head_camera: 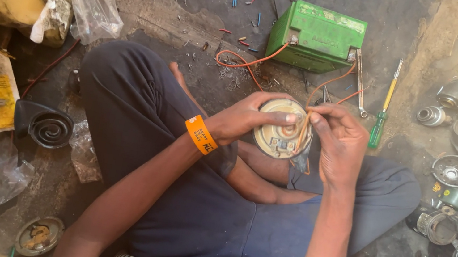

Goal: The person sits on the floor and twists two orange wires together by hand. They then connect the twisted wires to a small cylindrical electrical component and use a screwdriver to tighten a terminal screw on the component.

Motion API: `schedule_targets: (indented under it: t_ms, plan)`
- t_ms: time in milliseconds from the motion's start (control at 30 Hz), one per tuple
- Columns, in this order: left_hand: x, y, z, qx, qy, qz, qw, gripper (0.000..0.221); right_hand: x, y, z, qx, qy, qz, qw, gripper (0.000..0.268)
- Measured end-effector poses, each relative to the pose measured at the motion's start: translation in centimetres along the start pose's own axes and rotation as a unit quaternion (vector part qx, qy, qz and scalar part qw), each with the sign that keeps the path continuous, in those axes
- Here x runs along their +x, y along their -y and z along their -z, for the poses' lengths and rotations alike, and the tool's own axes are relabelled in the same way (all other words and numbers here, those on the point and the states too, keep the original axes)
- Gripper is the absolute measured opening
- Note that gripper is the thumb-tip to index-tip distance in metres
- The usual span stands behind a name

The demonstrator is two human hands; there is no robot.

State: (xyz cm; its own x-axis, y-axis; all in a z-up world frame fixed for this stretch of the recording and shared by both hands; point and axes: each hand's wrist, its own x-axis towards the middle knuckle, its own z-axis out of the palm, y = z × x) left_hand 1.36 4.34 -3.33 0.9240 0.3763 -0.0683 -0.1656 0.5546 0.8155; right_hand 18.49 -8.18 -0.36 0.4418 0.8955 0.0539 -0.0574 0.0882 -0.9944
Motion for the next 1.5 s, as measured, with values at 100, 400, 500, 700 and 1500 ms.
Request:
schedule_targets:
  t_ms: [100,400,500,700,1500]
  plan:
    - [0.2,0.6,-0.1,0.005,-0.013,-0.01,1.0,0.045,0.1,0.4,-0.8,-0.033,-0.008,-0.047,0.998,0.015]
    - [0.7,1.7,0.1,-0.012,-0.081,0.015,0.997,0.043,-0.2,2.1,-1.7,-0.187,0.061,0.027,0.98,0.021]
    - [0.6,2.0,0.4,-0.015,-0.123,0.053,0.991,0.041,-0.3,2.2,-2.2,-0.209,0.092,0.04,0.973,0.022]
    - [1.1,2.8,0.4,-0.049,-0.133,0.032,0.989,0.036,-1.0,1.4,-1.7,-0.111,0.018,-0.047,0.993,0.026]
    - [9.7,-7.8,3.4,0.201,-0.335,-0.318,0.864,0.029,-1.5,-6.0,3.5,0.06,-0.122,-0.004,0.991,0.023]
